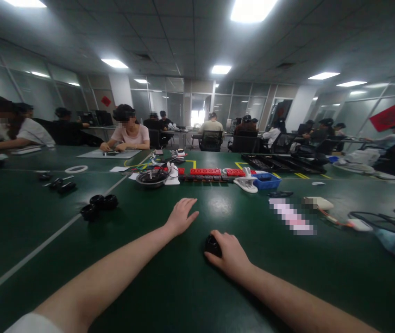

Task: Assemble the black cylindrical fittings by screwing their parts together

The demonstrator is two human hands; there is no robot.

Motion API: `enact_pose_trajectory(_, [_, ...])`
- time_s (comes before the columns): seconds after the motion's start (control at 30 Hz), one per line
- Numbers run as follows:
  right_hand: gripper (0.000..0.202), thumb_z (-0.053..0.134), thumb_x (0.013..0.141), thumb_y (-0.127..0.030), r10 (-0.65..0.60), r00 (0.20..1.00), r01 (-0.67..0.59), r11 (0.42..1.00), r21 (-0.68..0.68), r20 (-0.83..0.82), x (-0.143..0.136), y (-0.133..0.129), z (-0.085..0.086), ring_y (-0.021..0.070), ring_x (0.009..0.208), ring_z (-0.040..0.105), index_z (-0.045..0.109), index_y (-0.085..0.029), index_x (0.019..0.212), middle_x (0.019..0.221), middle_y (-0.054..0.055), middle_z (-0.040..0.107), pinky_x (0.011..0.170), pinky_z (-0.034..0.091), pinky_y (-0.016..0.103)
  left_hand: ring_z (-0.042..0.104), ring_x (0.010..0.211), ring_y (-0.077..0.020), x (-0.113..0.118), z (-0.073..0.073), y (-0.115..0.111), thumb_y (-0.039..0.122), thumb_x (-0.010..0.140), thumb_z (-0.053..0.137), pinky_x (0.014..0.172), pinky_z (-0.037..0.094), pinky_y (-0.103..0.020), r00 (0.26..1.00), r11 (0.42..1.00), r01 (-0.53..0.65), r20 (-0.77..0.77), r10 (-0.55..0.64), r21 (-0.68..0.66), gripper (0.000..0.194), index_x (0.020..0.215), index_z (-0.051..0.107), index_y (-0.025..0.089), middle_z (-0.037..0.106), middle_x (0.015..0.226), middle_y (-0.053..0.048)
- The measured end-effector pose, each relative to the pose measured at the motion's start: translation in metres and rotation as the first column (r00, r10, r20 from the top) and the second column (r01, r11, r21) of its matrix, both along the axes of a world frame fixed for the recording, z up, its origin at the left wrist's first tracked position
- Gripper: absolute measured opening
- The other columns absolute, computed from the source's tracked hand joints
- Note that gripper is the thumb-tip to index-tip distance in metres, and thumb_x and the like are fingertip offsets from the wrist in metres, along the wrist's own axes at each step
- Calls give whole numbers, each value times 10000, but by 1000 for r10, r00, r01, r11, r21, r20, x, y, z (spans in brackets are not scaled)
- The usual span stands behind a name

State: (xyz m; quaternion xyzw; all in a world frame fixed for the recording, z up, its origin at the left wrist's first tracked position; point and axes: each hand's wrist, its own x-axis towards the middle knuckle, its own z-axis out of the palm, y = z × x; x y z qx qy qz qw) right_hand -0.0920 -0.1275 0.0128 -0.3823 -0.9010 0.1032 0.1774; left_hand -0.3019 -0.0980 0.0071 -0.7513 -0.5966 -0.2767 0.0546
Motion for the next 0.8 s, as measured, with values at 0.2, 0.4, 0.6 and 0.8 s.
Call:
enact_pose_trajectory(0.2, [357, 563, 687, -352, 26, 999, -27, 999, -35, -18, 2, -2, -1, 196, 785, 494, 480, -204, 1001, 868, 45, 582, 690, 329, 301, 315, 1157, -257, 16, 1, -47, 664, 669, 403, 985, 233, -429, 962, 944, 273, 72, -265, -186, 777, 1274, 315, 184, 407, 1244, -100])
enact_pose_trajectory(0.4, [387, 550, 708, -331, 50, 997, -52, 998, -37, -50, 3, -4, -2, 209, 800, 483, 461, -180, 1053, 905, 61, 573, 710, 329, 334, 427, 1039, -234, 24, 7, -51, 629, 582, 550, 968, 229, -440, 943, 892, 332, 123, -308, -307, 630, 1071, 537, 233, 509, 1087, -65])
enact_pose_trajectory(0.6, [382, 540, 684, -244, 67, 994, -74, 994, -82, -82, 3, -5, 0, 210, 828, 473, 459, -178, 1051, 948, 60, 562, 746, 321, 357, 450, 1007, -220, 24, 11, -50, 534, 594, 614, 970, 212, -431, 900, 846, 434, 180, -396, -309, 496, 989, 572, 237, 531, 1046, -47])
enact_pose_trajectory(0.8, [446, 505, 639, -145, 116, 989, -130, 978, -163, -97, 5, -5, 7, 206, 862, 469, 441, -163, 1079, 997, 66, 554, 782, 319, 371, 462, 975, -196, 36, 12, -60, 463, 601, 646, 990, 168, -438, 921, 850, 380, 238, -310, -365, 476, 997, 544, 219, 536, 1017, -29])
